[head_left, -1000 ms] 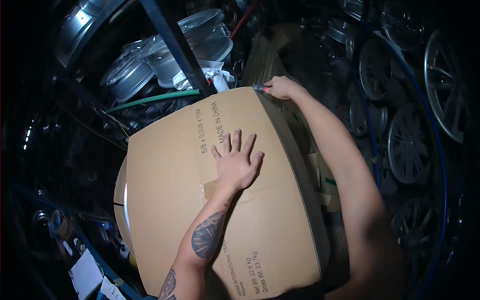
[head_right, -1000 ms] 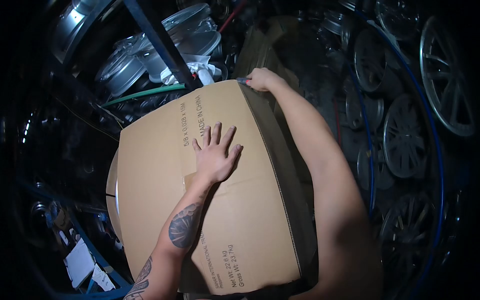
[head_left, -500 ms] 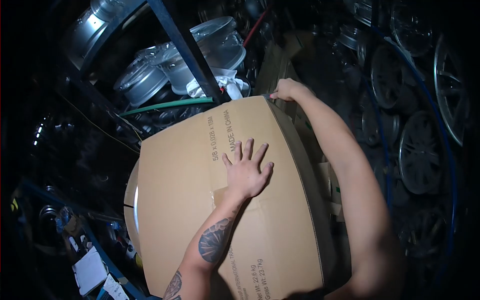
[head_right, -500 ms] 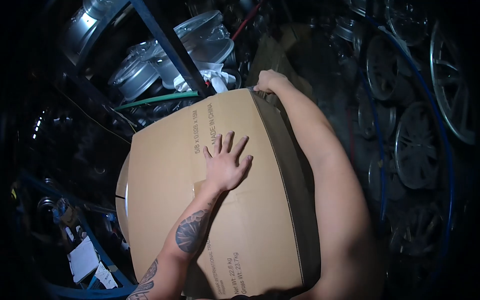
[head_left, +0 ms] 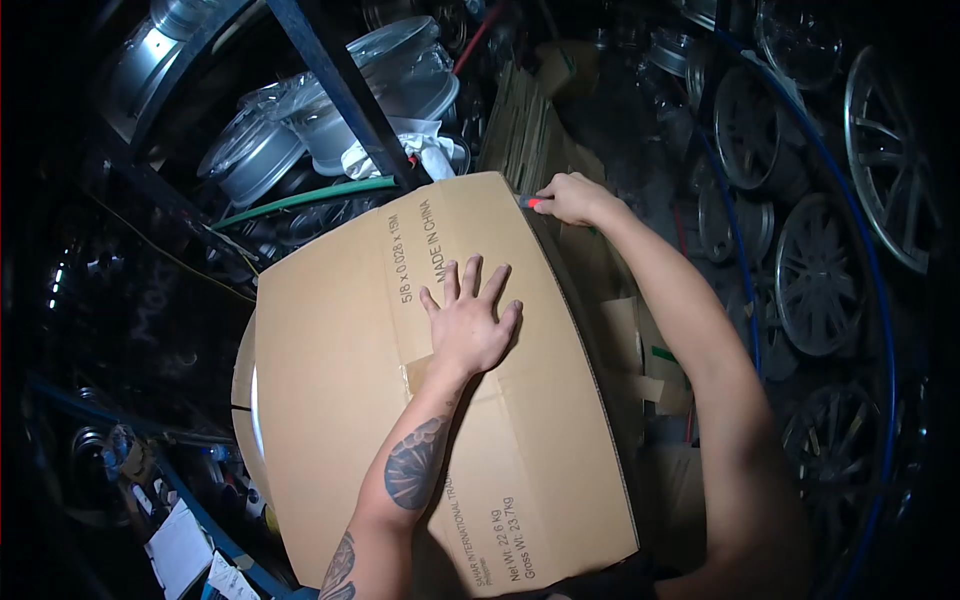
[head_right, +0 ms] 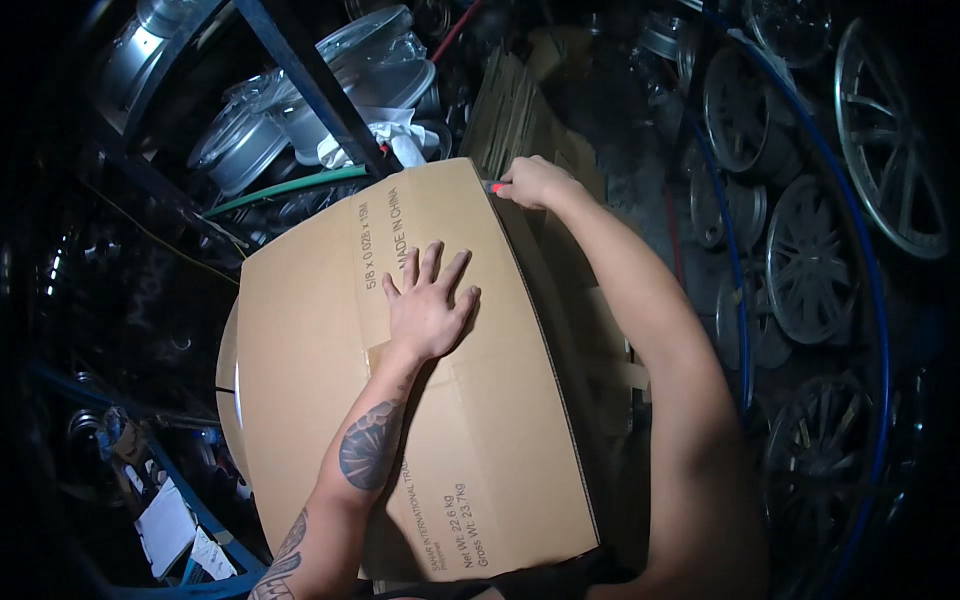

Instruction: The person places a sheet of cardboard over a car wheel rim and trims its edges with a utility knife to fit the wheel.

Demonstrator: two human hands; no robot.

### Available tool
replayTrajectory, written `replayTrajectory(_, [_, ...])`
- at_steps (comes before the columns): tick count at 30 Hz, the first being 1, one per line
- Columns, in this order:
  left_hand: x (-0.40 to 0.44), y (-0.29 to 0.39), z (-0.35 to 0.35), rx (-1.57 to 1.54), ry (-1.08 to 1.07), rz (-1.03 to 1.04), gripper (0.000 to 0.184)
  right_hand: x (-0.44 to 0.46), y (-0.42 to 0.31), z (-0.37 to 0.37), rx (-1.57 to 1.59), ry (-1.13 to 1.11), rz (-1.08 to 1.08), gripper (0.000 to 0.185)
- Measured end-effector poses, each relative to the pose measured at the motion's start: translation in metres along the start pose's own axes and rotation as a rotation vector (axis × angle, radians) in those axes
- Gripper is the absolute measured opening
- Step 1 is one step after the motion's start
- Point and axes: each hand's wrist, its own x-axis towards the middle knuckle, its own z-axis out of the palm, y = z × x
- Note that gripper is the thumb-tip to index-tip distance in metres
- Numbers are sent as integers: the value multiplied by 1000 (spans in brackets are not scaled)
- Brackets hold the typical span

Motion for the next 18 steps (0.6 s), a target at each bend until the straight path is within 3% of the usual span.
replayTrajectory(2, [-3,0,3,-5,1,-2,61,-11,2,7,74,10,53,36])
replayTrajectory(5, [1,-5,7,-5,10,6,58,-49,6,15,-37,-160,-43,39])
replayTrajectory(7, [2,-5,6,0,14,-5,57,-96,9,27,-1,-138,-95,42])
replayTrajectory(9, [2,-5,8,6,24,-8,57,-149,11,23,171,-240,89,38])
replayTrajectory(12, [5,-2,9,37,19,-17,57,-212,23,27,202,-310,39,38])
replayTrajectory(13, [9,-3,12,48,18,-17,58,-235,10,16,167,-393,145,38])
replayTrajectory(15, [11,-4,17,65,7,-14,58,-281,9,19,100,-388,80,36])
replayTrajectory(17, [5,-5,14,76,-1,0,58,-334,-11,15,32,-462,167,36])
replayTrajectory(18, [4,-4,15,74,-7,-1,58,-363,0,32,-28,-314,35,37])
